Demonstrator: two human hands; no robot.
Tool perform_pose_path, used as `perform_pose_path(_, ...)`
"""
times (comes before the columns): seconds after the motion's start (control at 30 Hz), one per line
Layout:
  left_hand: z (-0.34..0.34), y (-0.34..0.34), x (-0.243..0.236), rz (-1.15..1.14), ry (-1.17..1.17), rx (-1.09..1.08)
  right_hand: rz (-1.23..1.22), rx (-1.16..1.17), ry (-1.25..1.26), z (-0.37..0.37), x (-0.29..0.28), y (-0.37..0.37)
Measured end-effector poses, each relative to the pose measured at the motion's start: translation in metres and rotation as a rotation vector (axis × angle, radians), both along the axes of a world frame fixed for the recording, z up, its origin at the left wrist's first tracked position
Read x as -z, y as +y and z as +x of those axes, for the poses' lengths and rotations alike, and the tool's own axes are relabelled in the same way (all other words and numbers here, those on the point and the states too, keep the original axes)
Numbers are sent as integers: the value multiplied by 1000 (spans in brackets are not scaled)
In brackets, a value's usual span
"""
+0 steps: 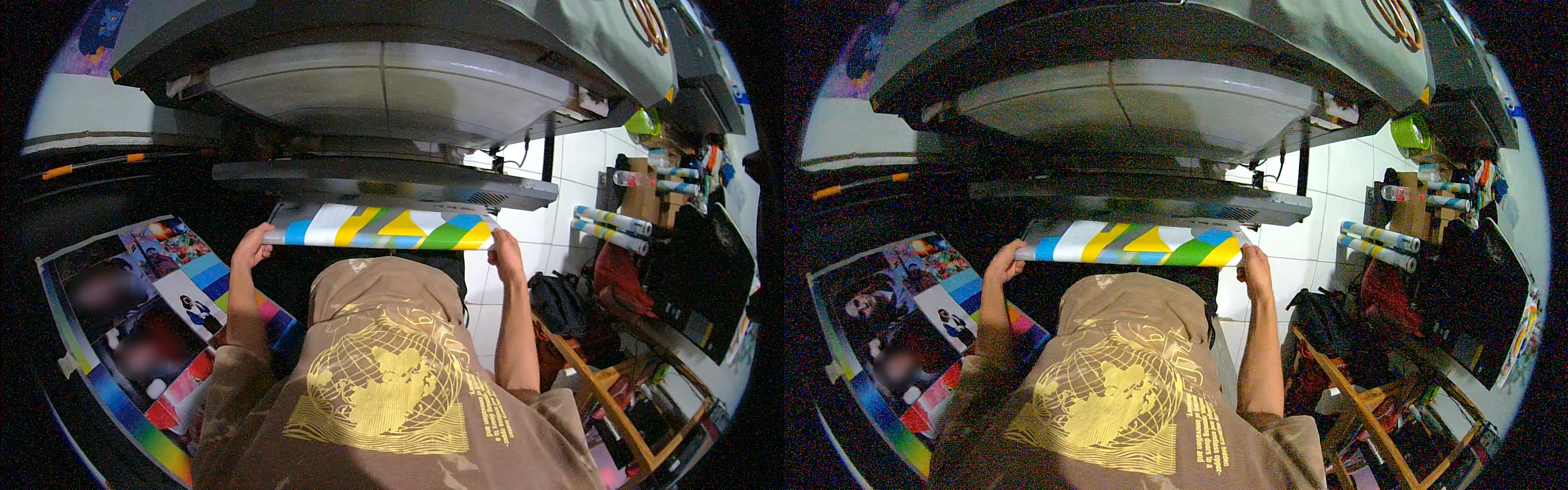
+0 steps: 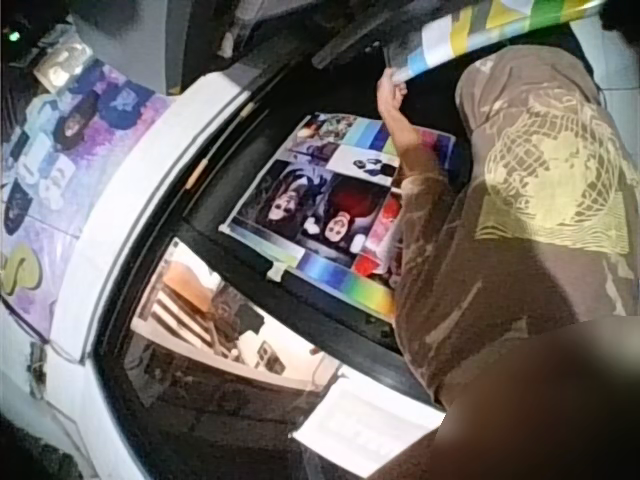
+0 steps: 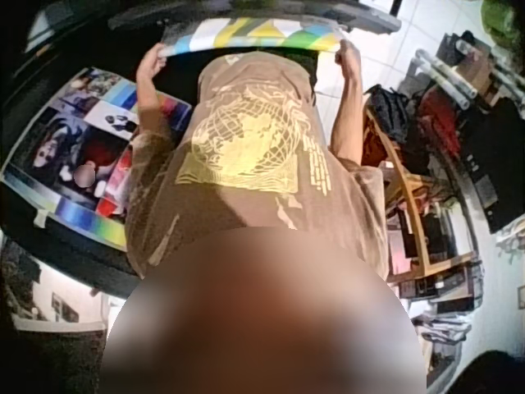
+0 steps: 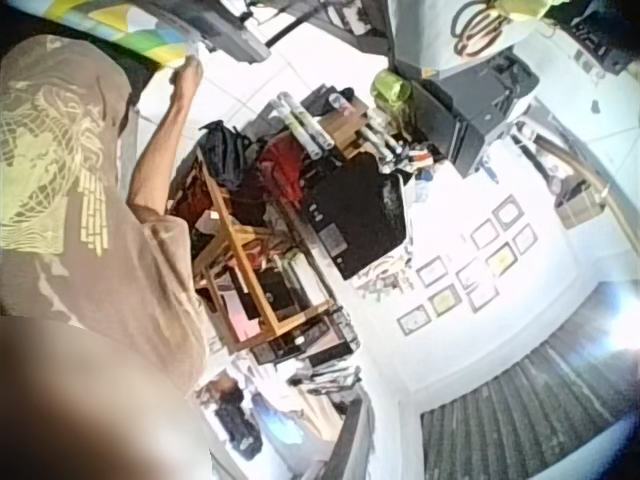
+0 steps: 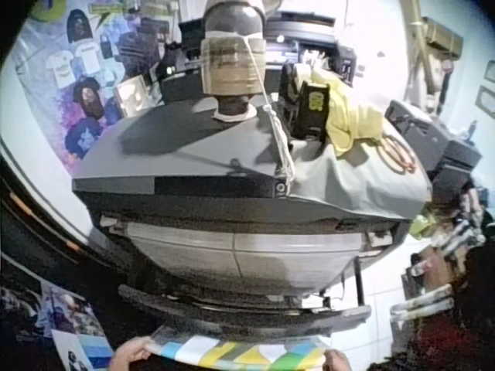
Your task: The person operates a large printing machine, interacting with its touchscreen and adjusting internal components. They then use scissors to cut a sheet of printed material and place it into the machine's output tray.
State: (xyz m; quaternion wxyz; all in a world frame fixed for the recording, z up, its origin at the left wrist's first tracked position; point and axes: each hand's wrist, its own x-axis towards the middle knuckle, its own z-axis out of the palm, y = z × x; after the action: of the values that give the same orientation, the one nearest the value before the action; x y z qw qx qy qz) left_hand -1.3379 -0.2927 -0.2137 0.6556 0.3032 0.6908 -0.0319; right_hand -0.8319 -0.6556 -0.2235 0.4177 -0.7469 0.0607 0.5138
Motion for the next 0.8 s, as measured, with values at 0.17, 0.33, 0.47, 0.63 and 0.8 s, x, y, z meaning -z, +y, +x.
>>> perform_pose_path(0.17, -8, -5, 7, 4, 37, 39, 65, 22, 25, -8, 2, -7)
perform_pose_path(0.33, -2, -3, 13, 194, -150, -41, -16, -186, 188, 6, 11, -25)
perform_pose_path(0.47, 13, 7, 4, 64, 9, 3, 71, -89, 204, 11, 41, -26)
perform_pose_path(0.63, 22, 12, -6, 94, 113, 82, 129, 32, 231, 19, 50, -16)
perform_pose_path(0.8, 15, 13, 14, 165, -121, -8, 58, -22, 207, 22, 33, -4)
